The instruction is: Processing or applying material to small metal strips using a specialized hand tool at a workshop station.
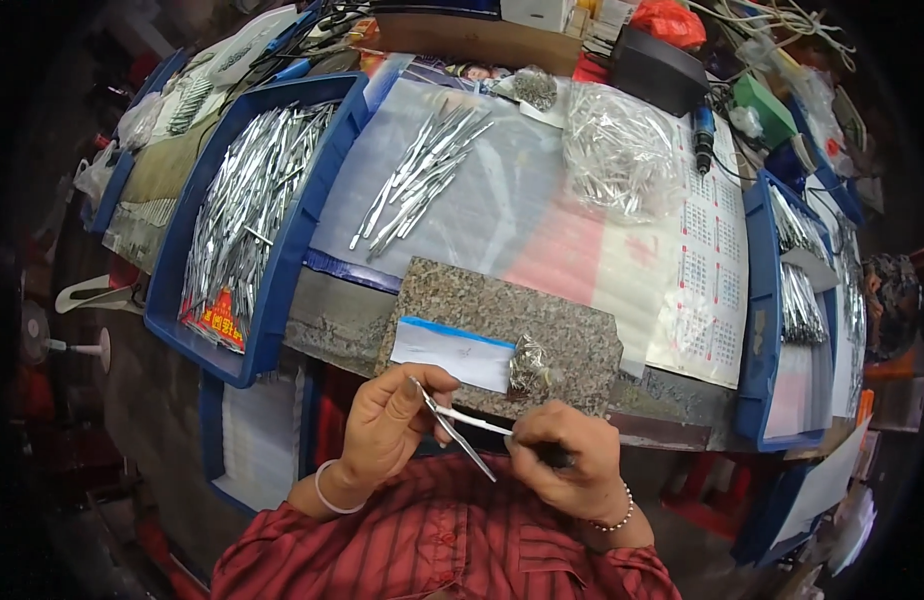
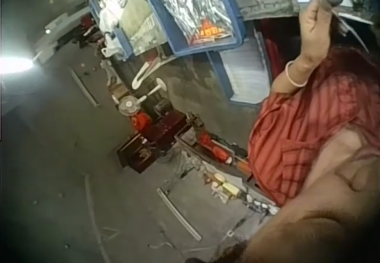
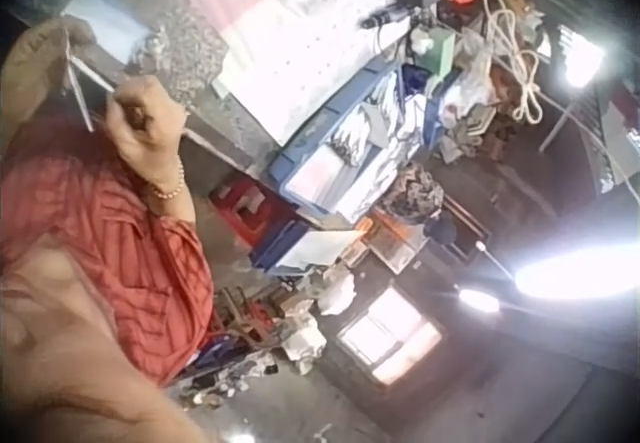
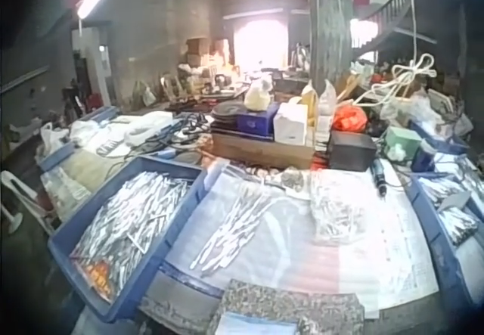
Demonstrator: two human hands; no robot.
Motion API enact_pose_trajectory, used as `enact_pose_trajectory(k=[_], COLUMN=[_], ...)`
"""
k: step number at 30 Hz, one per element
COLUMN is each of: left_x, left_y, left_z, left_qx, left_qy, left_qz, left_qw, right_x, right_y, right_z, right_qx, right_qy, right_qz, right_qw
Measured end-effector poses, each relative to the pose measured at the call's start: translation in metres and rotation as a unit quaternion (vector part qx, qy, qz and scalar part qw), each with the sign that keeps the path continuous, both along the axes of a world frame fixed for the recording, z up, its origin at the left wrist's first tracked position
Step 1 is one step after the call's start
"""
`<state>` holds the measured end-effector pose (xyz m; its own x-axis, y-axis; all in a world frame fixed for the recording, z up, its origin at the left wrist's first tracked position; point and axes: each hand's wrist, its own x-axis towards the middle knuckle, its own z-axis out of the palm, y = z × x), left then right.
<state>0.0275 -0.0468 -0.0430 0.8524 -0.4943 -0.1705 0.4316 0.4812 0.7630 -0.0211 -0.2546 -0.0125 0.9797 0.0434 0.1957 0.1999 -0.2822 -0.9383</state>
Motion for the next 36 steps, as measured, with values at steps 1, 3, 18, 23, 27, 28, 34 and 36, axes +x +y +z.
enact_pose_trajectory(k=[1,3,18,23,27,28,34,36], left_x=[0.0,0.0,0.003,0.002,0.001,0.001,0.001,0.001], left_y=[-0.001,-0.001,0.008,0.008,0.009,0.009,0.009,0.009], left_z=[0.0,0.0,-0.001,-0.001,-0.004,-0.005,-0.006,-0.007], left_qx=[0.013,0.024,0.045,0.035,0.031,0.029,0.027,0.023], left_qy=[-0.005,-0.009,-0.05,-0.022,-0.032,-0.036,-0.046,-0.045], left_qz=[-0.007,-0.018,0.002,0.016,0.01,0.006,-0.002,0.001], left_qw=[1.0,1.0,0.998,0.999,0.999,0.999,0.999,0.999], right_x=[-0.001,0.002,0.007,0.002,0.008,0.008,0.008,0.009], right_y=[0.001,0.005,0.018,0.019,0.024,0.024,0.029,0.029], right_z=[-0.001,0.01,0.008,0.009,0.012,0.013,0.017,0.017], right_qx=[-0.012,-0.07,-0.095,-0.109,-0.142,-0.154,-0.144,-0.157], right_qy=[-0.008,0.015,0.035,0.023,-0.035,-0.054,-0.048,-0.066], right_qz=[0.005,0.018,0.053,0.039,0.059,0.063,0.039,0.049], right_qw=[1.0,0.997,0.993,0.993,0.987,0.985,0.988,0.984])
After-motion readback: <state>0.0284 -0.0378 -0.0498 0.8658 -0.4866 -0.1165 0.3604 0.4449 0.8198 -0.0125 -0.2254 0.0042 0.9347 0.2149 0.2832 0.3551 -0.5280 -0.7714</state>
